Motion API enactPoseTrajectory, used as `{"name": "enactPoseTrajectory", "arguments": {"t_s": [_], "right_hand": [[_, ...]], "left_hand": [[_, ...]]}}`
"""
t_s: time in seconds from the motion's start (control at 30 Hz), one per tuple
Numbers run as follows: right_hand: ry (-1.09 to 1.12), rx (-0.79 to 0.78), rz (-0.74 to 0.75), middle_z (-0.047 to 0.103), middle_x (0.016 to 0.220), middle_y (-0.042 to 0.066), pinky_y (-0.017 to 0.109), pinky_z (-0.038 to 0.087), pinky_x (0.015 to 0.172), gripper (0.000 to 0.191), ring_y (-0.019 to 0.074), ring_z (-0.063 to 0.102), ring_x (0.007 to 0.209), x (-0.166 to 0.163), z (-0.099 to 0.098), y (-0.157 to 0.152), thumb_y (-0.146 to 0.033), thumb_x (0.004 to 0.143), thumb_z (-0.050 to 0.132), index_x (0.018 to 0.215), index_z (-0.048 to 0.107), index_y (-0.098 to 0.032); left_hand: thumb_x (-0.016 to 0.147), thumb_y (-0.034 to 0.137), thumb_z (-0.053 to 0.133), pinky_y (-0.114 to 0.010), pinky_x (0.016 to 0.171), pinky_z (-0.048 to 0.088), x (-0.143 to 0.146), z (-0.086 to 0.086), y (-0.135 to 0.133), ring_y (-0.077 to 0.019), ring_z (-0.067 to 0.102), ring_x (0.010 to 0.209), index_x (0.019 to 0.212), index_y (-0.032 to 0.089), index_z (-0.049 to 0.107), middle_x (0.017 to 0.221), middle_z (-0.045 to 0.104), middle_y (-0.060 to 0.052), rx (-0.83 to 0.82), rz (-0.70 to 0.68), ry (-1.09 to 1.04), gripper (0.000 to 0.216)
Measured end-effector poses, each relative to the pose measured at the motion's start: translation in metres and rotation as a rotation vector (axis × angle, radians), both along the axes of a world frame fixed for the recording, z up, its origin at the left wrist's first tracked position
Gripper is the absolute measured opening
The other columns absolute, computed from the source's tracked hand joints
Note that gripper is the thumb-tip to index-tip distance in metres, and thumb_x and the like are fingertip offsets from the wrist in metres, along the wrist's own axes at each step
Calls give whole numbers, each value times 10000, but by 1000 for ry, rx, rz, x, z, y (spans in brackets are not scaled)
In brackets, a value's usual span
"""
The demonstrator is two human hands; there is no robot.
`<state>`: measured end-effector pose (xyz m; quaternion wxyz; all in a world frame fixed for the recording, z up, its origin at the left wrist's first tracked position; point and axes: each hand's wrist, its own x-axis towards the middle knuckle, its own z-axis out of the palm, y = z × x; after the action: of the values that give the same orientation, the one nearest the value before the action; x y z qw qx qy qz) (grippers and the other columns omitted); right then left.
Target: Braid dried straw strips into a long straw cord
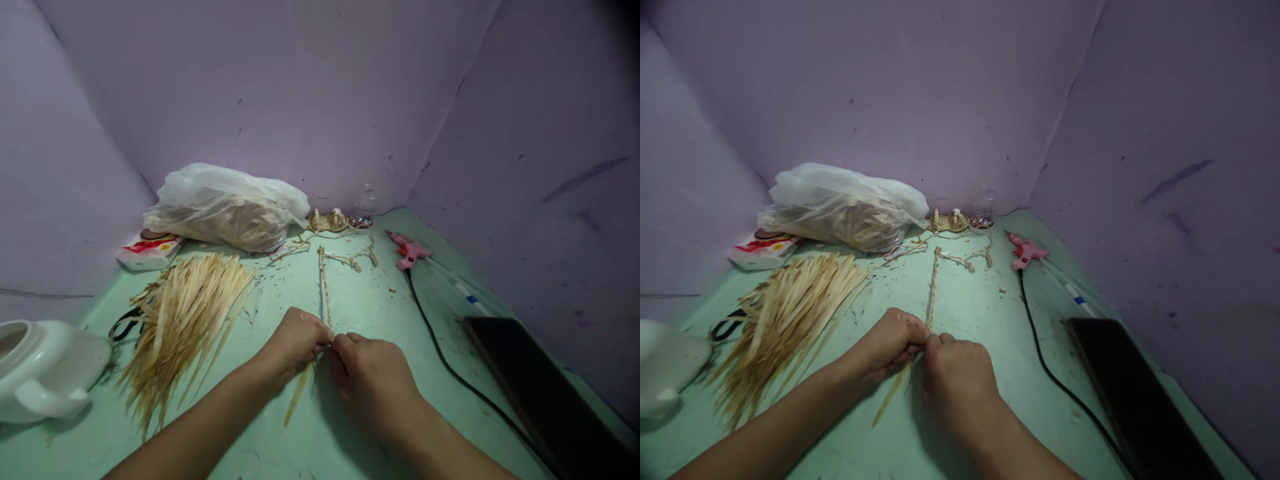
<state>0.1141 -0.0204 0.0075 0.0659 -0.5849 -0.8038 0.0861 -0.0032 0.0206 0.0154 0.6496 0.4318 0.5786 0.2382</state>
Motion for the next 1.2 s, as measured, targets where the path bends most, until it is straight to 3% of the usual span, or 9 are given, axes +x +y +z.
{"name": "enactPoseTrajectory", "arguments": {"t_s": [0.17, 0.33, 0.37, 0.43, 0.53, 0.67, 0.83, 0.97, 1.2], "right_hand": [[-4, -25, 83, 662, 694, 85, 292, 164, 455, 281, 153, 533, 499, -4, 2, -6, -100, 697, 439, 875, 650, -153], [260, -378, 261, 578, 476, 27, 238, 229, 406, 107, 96, 437, 412, 14, 31, 1, -179, 624, 569, 531, 620, -163], [383, -459, 224, 560, 457, 12, 224, 241, 389, 127, 87, 426, 398, 21, 36, 6, -216, 644, 571, 538, 623, -169], [665, -536, -31, 558, 466, 11, 205, 257, 345, 216, 69, 400, 354, 30, 45, 21, -303, 697, 541, 548, 611, -163], [984, -635, -365, 628, 621, 37, 203, 337, 324, 147, 71, 455, 354, 30, 44, 39, -291, 681, 565, 664, 605, -151], [1097, -880, -280, 576, 536, 12, 215, 445, 420, 111, 88, 528, 419, 12, 24, 45, -226, 653, 575, 612, 565, -123], [1098, -767, -266, 512, 426, -36, 186, 390, 364, 73, 58, 450, 337, 3, -1, 41, -146, 623, 545, 560, 509, -140], [1155, -797, -324, 482, 406, -57, 173, 356, 327, 56, 50, 425, 318, 4, -7, 39, -140, 593, 530, 553, 491, -146], [1227, -831, -320, 564, 499, -28, 152, 311, 296, 88, 46, 451, 338, 1, -8, 35, -212, 599, 551, 593, 495, -144]], "left_hand": [[499, 86, 499, -189, 391, 214, -2, -4, 2, -48, 317, 381, 487, 106, 542, 367, 413, 34, 81, 8, 24, 49], [530, 115, 540, -191, 390, 200, -10, 1, 7, -42, 299, 368, 476, 116, 513, 369, 401, 38, 69, -86, 65, 61], [536, 125, 546, -192, 384, 186, -12, 4, 8, -40, 289, 361, 477, 118, 511, 367, 394, 40, 64, -109, 68, 69], [539, 139, 558, -194, 377, 166, -15, 10, 11, -39, 275, 349, 488, 121, 512, 360, 374, 47, 47, -141, 63, 71], [535, 146, 571, -197, 372, 146, -18, 16, 12, -34, 251, 339, 500, 126, 505, 354, 346, 61, 18, -155, 41, 78], [532, 124, 520, -200, 374, 135, -19, 14, 12, -30, 237, 335, 487, 133, 481, 361, 345, 63, 21, -183, 27, 60], [526, 127, 474, -211, 384, 152, -20, 2, 12, -42, 236, 352, 463, 137, 479, 359, 333, 57, 130, -272, 130, 64], [546, 142, 450, -210, 407, 221, -21, -2, 12, -63, 307, 370, 477, 138, 514, 391, 417, 24, 248, -345, 356, 95], [605, 219, 498, -235, 463, 251, -18, 21, -8, -107, 388, 436, 499, 160, 575, 456, 478, -21, 501, -404, 799, 143]]}}
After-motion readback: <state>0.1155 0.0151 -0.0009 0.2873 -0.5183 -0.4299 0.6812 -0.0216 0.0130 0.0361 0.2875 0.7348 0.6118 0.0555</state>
